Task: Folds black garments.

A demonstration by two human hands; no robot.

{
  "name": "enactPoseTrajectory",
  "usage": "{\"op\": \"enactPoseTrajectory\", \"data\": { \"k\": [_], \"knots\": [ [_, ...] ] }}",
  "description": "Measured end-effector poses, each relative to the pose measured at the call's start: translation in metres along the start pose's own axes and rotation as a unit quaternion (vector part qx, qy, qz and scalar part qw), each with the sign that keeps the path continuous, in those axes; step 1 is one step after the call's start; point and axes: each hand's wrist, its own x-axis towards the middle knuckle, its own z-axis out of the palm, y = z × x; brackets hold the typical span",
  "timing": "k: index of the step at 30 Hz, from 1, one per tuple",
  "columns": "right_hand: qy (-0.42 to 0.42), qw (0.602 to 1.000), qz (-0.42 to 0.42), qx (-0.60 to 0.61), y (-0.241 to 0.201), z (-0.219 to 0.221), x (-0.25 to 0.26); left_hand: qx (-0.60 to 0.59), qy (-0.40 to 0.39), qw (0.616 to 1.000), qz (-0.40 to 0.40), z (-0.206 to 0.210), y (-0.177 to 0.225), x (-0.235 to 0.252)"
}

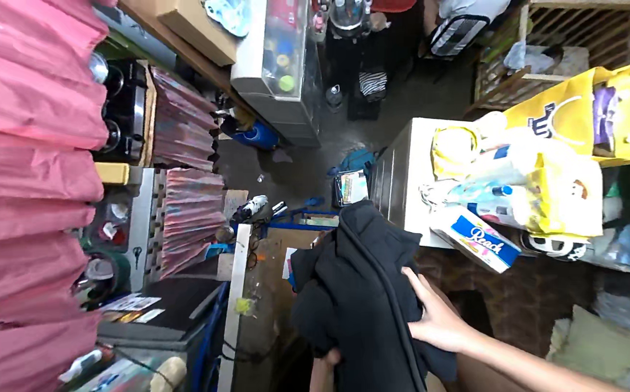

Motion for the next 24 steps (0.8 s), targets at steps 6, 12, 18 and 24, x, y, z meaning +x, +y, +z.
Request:
{"op": "enactPoseTrajectory", "data": {
  "k": [6, 12, 18, 24],
  "knots": [
    [0.013, 0.999, 0.007, 0.047, -0.002, -0.006, 0.015, 0.056, 0.011, 0.998, -0.005, 0.004, 0.002, 0.037],
    [0.015, 0.999, 0.018, 0.043, -0.005, -0.01, 0.036, 0.094, 0.029, 0.995, -0.021, 0.01, 0.008, 0.066],
    [-0.007, 0.999, 0.032, 0.039, -0.009, -0.006, 0.052, 0.097, 0.042, 0.994, -0.025, 0.002, 0.003, 0.077],
    [-0.058, 0.997, 0.052, 0.008, 0.004, 0.013, 0.067, 0.079, 0.081, 0.992, -0.053, -0.02, -0.019, 0.065]
  ]
}}
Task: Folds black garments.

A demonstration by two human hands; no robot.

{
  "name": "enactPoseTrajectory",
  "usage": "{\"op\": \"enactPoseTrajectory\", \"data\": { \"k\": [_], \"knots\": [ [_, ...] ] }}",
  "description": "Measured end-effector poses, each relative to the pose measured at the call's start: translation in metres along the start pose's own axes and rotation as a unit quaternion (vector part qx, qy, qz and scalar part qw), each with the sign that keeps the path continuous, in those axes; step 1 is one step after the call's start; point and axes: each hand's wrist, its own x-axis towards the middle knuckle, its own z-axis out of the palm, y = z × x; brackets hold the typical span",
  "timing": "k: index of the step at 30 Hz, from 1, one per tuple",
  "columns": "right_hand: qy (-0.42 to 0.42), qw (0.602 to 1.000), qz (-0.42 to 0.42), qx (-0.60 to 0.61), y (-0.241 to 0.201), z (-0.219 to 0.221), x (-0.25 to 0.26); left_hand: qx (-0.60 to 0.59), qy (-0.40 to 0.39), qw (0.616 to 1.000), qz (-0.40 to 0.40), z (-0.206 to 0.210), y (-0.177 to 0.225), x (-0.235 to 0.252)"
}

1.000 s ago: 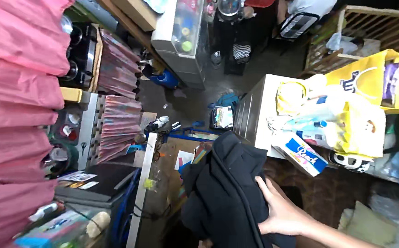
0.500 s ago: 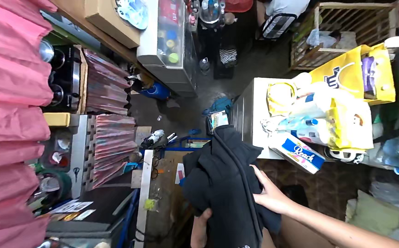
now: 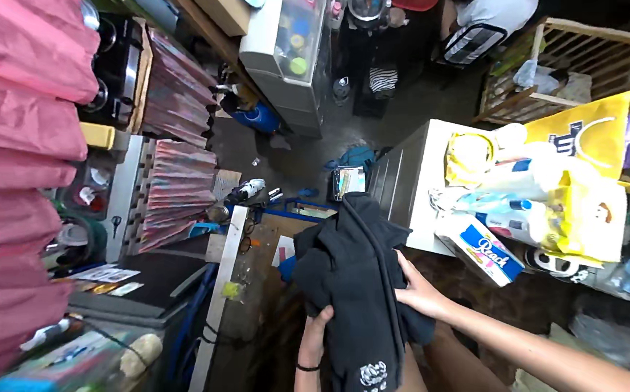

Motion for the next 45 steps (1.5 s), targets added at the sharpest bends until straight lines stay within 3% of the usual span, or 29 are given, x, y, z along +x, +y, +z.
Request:
{"op": "enactPoseTrajectory", "data": {
  "k": [11, 19, 25, 34, 45],
  "knots": [
    [-0.037, 0.997, 0.062, -0.007, 0.026, 0.022, -0.001, -0.03, 0.041, 0.995, -0.087, -0.018, -0.031, -0.023],
    [-0.071, 0.996, 0.045, 0.036, 0.033, 0.01, 0.011, 0.008, 0.063, 0.994, -0.093, -0.005, -0.035, -0.033],
    [-0.089, 0.994, 0.059, -0.001, 0.051, 0.009, -0.003, 0.064, 0.06, 0.992, -0.095, -0.009, -0.042, -0.061],
    [-0.07, 0.994, 0.08, 0.022, 0.056, 0.016, -0.016, 0.034, 0.1, 0.988, -0.117, 0.003, -0.047, -0.076],
    [-0.076, 0.992, 0.101, 0.012, 0.055, 0.014, -0.017, 0.043, 0.093, 0.987, -0.127, 0.007, -0.045, -0.076]
  ]
}}
